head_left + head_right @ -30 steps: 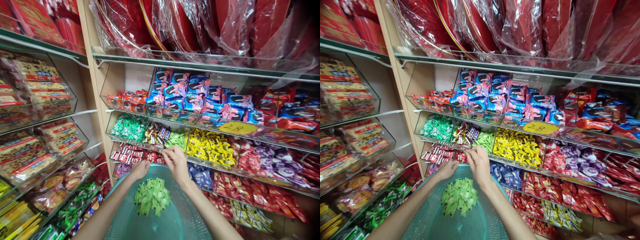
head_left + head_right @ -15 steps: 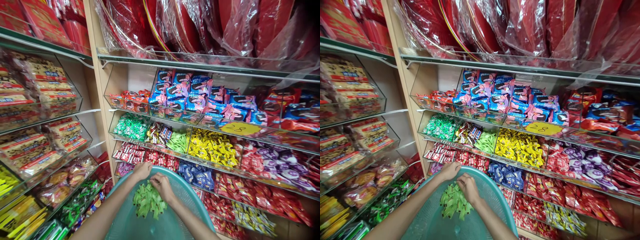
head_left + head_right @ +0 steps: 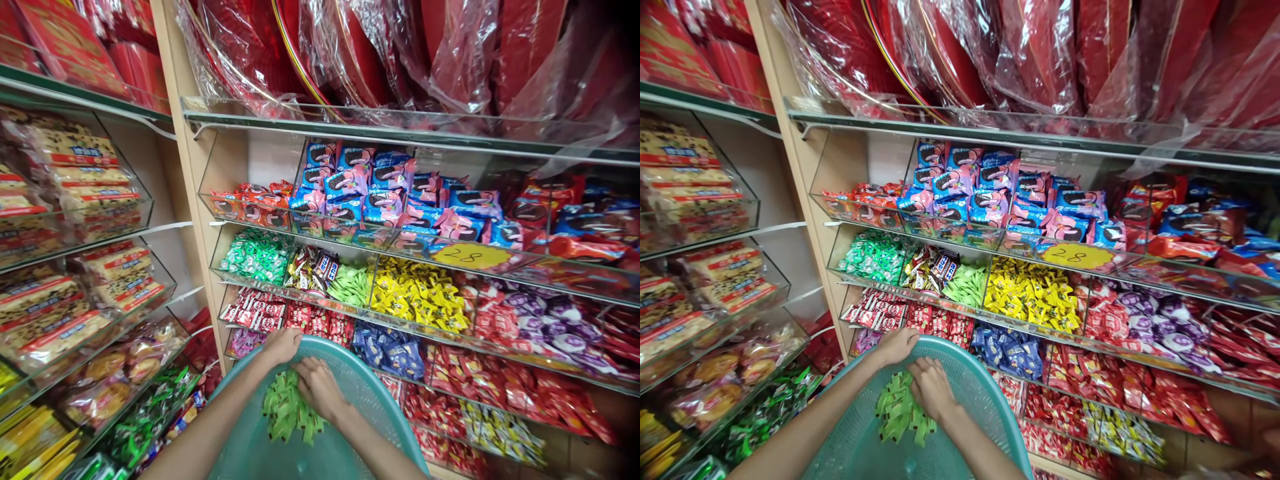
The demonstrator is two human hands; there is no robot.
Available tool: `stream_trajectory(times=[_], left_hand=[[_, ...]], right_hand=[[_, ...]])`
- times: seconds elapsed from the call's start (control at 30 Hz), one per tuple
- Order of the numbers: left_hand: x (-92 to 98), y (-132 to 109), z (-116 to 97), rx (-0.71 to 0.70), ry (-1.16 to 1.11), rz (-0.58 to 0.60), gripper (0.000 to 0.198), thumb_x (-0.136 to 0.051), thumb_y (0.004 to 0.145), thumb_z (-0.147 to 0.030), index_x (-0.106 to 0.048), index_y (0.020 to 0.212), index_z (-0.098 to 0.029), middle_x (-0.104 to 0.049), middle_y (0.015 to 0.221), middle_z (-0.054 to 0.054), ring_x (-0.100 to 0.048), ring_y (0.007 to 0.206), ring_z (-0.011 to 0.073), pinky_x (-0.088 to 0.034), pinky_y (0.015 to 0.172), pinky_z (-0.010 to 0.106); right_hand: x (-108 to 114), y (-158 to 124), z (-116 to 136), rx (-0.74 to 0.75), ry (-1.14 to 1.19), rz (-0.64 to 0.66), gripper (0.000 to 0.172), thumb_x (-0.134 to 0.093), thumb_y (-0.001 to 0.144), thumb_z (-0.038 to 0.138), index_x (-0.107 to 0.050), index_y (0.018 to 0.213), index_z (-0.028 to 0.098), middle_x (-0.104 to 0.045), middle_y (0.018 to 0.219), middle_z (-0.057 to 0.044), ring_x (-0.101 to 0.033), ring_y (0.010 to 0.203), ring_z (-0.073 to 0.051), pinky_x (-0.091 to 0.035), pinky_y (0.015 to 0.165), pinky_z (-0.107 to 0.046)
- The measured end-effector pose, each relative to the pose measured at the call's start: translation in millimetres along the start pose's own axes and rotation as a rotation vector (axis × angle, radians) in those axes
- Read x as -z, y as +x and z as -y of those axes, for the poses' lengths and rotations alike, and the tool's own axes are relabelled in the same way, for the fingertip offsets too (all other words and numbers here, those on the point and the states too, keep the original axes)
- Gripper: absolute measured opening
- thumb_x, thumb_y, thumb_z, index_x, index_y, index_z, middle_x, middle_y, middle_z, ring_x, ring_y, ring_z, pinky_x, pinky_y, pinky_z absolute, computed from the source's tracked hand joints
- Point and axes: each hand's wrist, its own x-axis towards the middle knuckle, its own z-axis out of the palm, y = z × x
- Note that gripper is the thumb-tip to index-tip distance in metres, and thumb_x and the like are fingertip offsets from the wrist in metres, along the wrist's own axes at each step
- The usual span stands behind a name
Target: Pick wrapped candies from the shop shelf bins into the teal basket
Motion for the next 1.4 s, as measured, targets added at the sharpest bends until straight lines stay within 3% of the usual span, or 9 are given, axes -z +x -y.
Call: stream_trajectory(times=[0.27,0.5,0.63,0.87,1.07,1.27,1.4], left_hand=[[5.4,3.9,-4.8,-0.012,0.002,0.003,0.038,-0.025,0.086,-0.040,-0.060,0.093,-0.027,-0.067,0.093,0.005,-0.061,0.088,0.0219,-0.043,0.072,0.030],[8.1,6.9,-1.5,-0.033,-0.045,-0.040,0.038,-0.025,0.086,-0.040,-0.058,0.100,-0.029,-0.066,0.101,0.004,-0.060,0.093,0.0218,-0.042,0.075,0.031],[8.4,5.9,0.8,-0.016,-0.074,-0.055,0.037,-0.026,0.086,-0.041,-0.058,0.102,-0.030,-0.066,0.103,0.003,-0.059,0.093,0.0219,-0.041,0.076,0.031],[13.6,-3.9,2.5,-0.026,-0.072,-0.057,0.039,-0.023,0.087,-0.039,-0.060,0.093,-0.026,-0.067,0.094,0.005,-0.061,0.087,0.0225,-0.041,0.072,0.031],[9.5,-6.3,6.7,0.009,-0.099,-0.062,0.039,-0.025,0.086,-0.041,-0.060,0.098,-0.028,-0.067,0.100,0.005,-0.060,0.093,0.0232,-0.042,0.075,0.032],[9.9,-6.5,5.7,0.009,-0.078,-0.052,0.039,-0.024,0.086,-0.041,-0.059,0.098,-0.029,-0.067,0.097,0.004,-0.061,0.089,0.0230,-0.042,0.074,0.032],[11.9,-7.6,3.6,0.007,-0.056,-0.040,0.040,-0.022,0.087,-0.042,-0.059,0.096,-0.028,-0.067,0.094,0.004,-0.061,0.088,0.0224,-0.042,0.073,0.031]], right_hand=[[30.0,8.0,3.3,0.019,-0.007,-0.245,0.019,-0.043,0.086,0.022,-0.060,0.095,0.024,-0.060,0.083,-0.003,-0.051,0.081,-0.017,-0.036,0.073,-0.029],[116.0,35.8,-10.6,-0.037,-0.045,-0.562,0.020,-0.041,0.088,0.027,-0.059,0.091,0.018,-0.058,0.082,-0.004,-0.048,0.078,-0.016,-0.035,0.072,-0.028],[148.2,55.0,-27.5,-0.178,-0.255,-0.602,0.021,-0.044,0.086,0.032,-0.059,0.091,0.018,-0.055,0.083,-0.006,-0.045,0.079,-0.019,-0.033,0.069,-0.029],[146.0,69.3,-39.5,-0.246,-0.430,-0.524,0.019,-0.047,0.084,0.032,-0.061,0.082,0.020,-0.053,0.082,-0.006,-0.043,0.078,-0.019,-0.028,0.066,-0.028],[146.4,69.4,-40.1,-0.228,-0.411,-0.580,0.022,-0.042,0.087,0.027,-0.061,0.079,0.019,-0.052,0.076,-0.005,-0.042,0.074,-0.018,-0.028,0.065,-0.029],[158.1,57.2,-20.2,-0.105,-0.167,-0.786,0.021,-0.043,0.087,0.030,-0.061,0.085,0.018,-0.054,0.079,-0.004,-0.044,0.077,-0.017,-0.033,0.071,-0.030],[144.7,41.5,6.4,0.047,0.056,-0.722,0.016,-0.047,0.085,0.028,-0.061,0.090,0.020,-0.056,0.083,-0.004,-0.047,0.081,-0.016,-0.037,0.073,-0.030]])
